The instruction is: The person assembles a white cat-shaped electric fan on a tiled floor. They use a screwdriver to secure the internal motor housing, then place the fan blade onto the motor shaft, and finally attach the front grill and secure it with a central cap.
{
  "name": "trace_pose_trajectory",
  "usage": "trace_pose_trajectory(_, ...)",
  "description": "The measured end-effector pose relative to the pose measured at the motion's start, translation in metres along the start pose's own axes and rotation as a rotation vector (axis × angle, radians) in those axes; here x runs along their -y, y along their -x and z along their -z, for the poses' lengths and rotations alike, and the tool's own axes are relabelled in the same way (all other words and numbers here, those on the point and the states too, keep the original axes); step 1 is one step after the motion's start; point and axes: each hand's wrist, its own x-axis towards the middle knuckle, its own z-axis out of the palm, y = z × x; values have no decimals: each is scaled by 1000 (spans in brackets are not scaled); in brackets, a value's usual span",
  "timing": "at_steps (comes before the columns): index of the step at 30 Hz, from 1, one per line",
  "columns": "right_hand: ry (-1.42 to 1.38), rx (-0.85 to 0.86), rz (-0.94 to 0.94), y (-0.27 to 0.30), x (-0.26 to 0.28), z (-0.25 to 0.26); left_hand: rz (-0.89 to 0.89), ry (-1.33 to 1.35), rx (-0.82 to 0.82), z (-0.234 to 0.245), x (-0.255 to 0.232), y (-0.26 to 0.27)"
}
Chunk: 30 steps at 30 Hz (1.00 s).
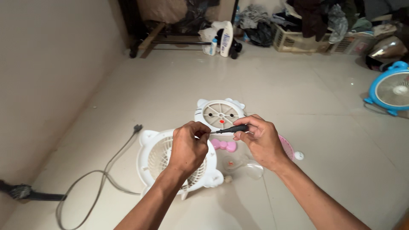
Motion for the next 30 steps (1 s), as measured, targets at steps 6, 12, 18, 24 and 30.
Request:
trace_pose_trajectory(6, 256, -130, -119, 29, -26, 35, 15, -8, 69, -57, 11, 9)
trace_pose_trajectory(12, 572, -157, -70, 62, -78, 70, -21, -30, 172, -127, 45, 27)
trace_pose_trajectory(18, 504, -203, -232, 94, -146, 90, -191, -50, 206, -191, 83, 54)
trace_pose_trajectory(24, 535, -172, -299, 127, -201, 92, 77, -165, 398, -228, 115, 84)
trace_pose_trajectory(30, 519, -136, -415, 143, -230, 85, 125, -257, 438, -249, 138, 102)
